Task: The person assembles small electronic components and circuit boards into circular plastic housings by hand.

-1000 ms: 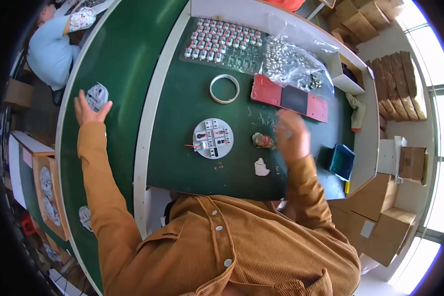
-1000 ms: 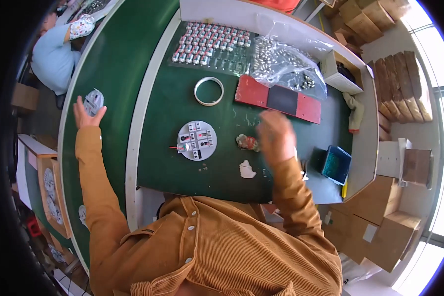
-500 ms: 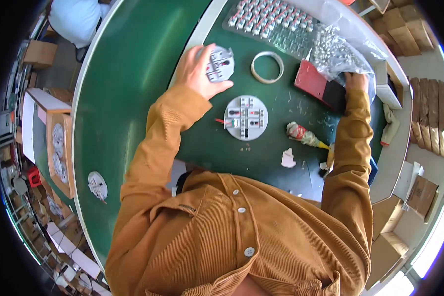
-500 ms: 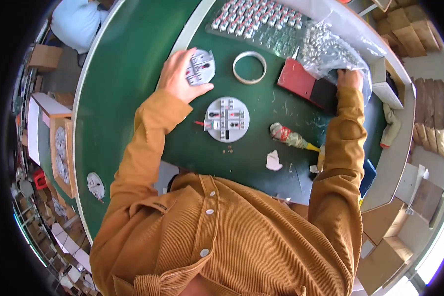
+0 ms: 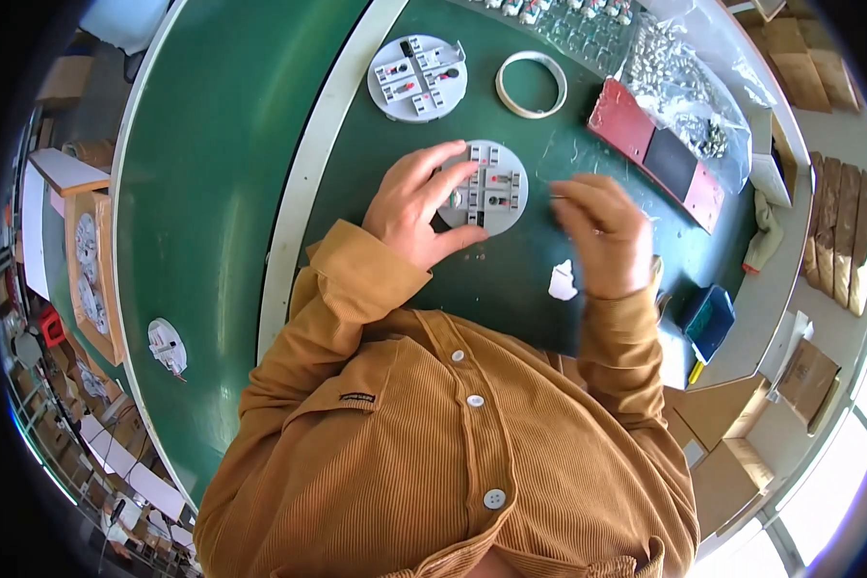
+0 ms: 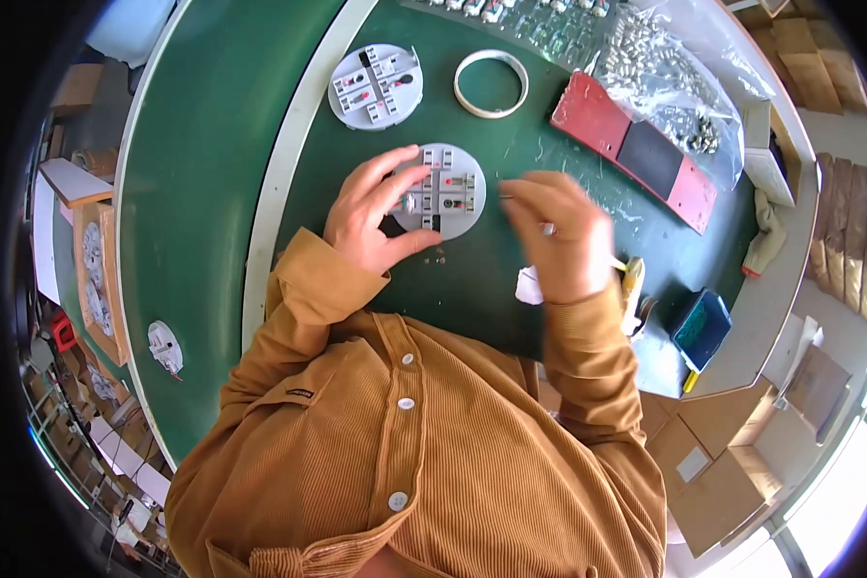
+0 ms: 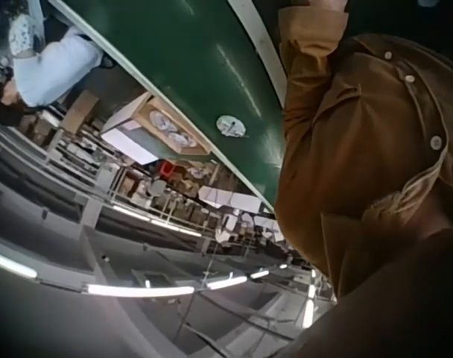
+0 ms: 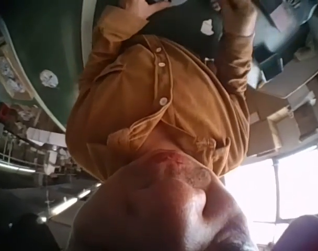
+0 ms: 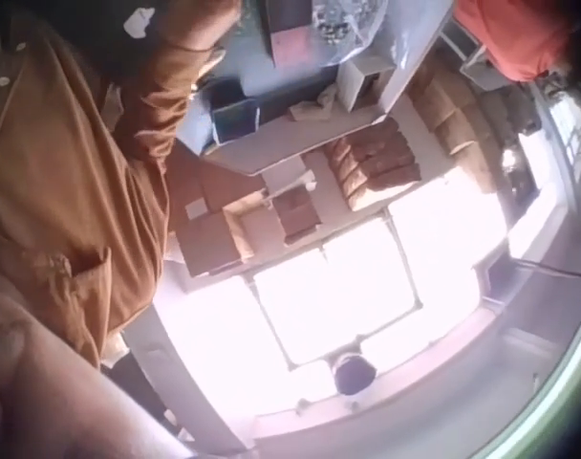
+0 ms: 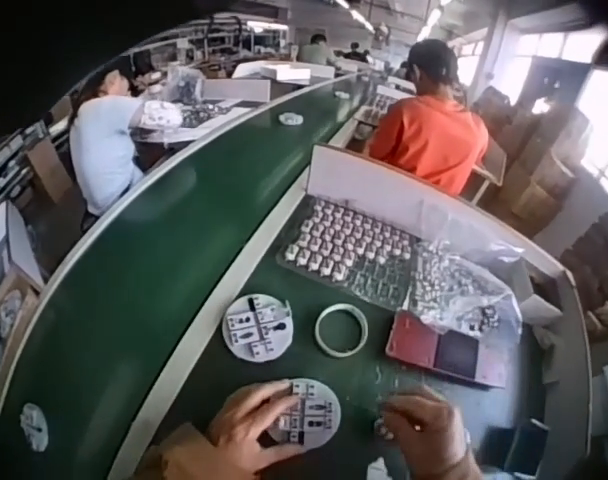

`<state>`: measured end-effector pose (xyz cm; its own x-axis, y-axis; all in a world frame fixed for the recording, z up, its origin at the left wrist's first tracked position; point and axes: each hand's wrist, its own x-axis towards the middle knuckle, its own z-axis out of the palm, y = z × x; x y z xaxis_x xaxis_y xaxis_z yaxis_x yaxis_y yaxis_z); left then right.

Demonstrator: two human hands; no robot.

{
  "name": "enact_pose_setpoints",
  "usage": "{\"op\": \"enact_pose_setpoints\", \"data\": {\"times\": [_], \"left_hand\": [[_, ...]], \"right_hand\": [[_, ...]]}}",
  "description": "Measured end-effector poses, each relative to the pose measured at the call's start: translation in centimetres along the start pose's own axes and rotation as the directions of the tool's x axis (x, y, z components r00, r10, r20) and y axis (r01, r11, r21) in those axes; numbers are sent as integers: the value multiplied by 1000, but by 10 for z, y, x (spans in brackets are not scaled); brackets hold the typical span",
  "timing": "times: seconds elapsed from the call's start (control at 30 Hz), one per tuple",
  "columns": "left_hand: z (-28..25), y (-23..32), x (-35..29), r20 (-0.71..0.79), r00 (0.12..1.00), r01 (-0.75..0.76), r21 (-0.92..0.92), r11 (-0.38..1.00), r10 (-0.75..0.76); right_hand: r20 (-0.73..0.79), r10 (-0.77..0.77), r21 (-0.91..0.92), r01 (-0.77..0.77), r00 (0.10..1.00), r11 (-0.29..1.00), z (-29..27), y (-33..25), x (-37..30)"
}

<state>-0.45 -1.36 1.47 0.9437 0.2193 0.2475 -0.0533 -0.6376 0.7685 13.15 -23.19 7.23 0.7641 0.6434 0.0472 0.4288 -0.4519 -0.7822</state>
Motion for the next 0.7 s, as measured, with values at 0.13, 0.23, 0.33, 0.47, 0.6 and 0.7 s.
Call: {"op": "enact_pose_setpoints", "data": {"times": [0.13, 0.23, 0.33, 0.47, 0.6, 0.7], "left_hand": [[-1, 0, -3, -7, 1000, 30, -50, 998, -30], [-2, -1, -4, -28, 999, 13, -48, 999, -15], [4, -2, -8, -50, 999, -6, -79, 997, 3], [4, 1, -8, -105, 994, -31, -32, 999, 27], [7, 9, -2, -154, 985, -68, 51, 996, 75], [6, 20, 3, -172, 972, -137, 139, 981, 161]], "right_hand": [[59, -56, 6, 56, 997, 998, 46, -17, 3], [143, -291, -186, 315, 946, 931, 54, -10, 8], [222, -296, -219, 343, 929, 913, 50, -15, 8], [186, -319, -163, 349, 929, 923, 54, -12, 5], [30, -238, -130, 240, 971, 962, 42, -16, -13], [-81, -199, -387, 153, 977, 909, 2, -3, -35]]}}
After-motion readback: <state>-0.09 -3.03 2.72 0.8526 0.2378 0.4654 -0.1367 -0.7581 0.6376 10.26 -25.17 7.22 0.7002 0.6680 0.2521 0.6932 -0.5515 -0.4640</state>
